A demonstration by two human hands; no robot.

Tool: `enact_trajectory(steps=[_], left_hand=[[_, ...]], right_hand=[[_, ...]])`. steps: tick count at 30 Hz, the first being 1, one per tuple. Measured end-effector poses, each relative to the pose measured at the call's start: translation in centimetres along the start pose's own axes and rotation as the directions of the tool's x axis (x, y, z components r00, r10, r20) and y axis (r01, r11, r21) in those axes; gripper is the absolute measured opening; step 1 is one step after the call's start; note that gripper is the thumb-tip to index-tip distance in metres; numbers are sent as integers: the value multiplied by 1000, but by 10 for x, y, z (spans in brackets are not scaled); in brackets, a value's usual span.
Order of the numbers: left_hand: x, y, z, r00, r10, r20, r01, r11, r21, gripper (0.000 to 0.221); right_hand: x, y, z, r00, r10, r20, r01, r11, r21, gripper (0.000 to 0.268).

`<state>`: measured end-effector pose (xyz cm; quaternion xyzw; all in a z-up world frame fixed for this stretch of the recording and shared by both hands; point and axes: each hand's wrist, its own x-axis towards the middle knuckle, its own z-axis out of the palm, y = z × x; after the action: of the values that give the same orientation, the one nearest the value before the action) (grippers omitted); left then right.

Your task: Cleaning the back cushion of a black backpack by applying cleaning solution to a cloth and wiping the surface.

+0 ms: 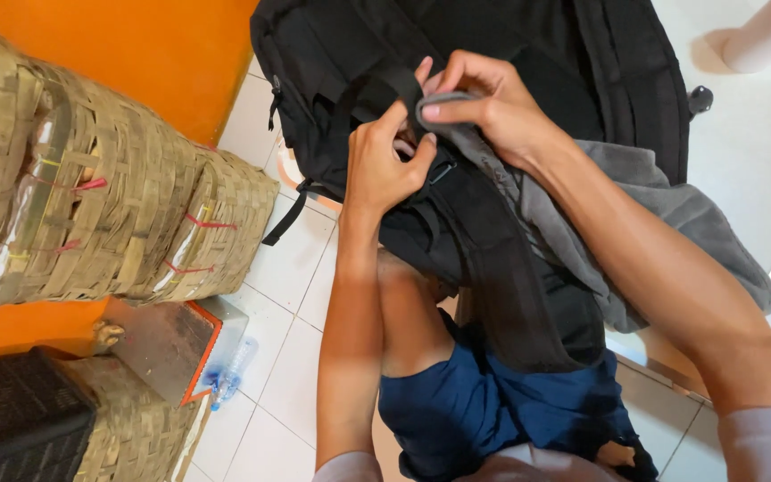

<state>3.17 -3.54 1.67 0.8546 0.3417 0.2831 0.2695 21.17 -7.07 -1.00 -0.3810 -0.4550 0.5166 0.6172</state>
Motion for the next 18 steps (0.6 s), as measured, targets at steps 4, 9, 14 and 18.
enact_trajectory(steps=[4,9,14,18], left_hand=[[-3,-8,-1,992,-91,83,98,992,-82,80],[-1,-7,-1,988,-63,139,74,995,-74,90],[-3,-12,2,993,-88,81,95,991,-90,85],[-2,-16,6,989,-144,39,148,980,-131,65]], right_hand=[[2,24,0,994,-100,44,103,992,-67,32],[2,15,3,976,-182,-116,175,982,-70,31],[9,25,-14,933,-119,-340,122,992,-13,34],[11,31,-18,892,-227,-391,216,974,-71,29]])
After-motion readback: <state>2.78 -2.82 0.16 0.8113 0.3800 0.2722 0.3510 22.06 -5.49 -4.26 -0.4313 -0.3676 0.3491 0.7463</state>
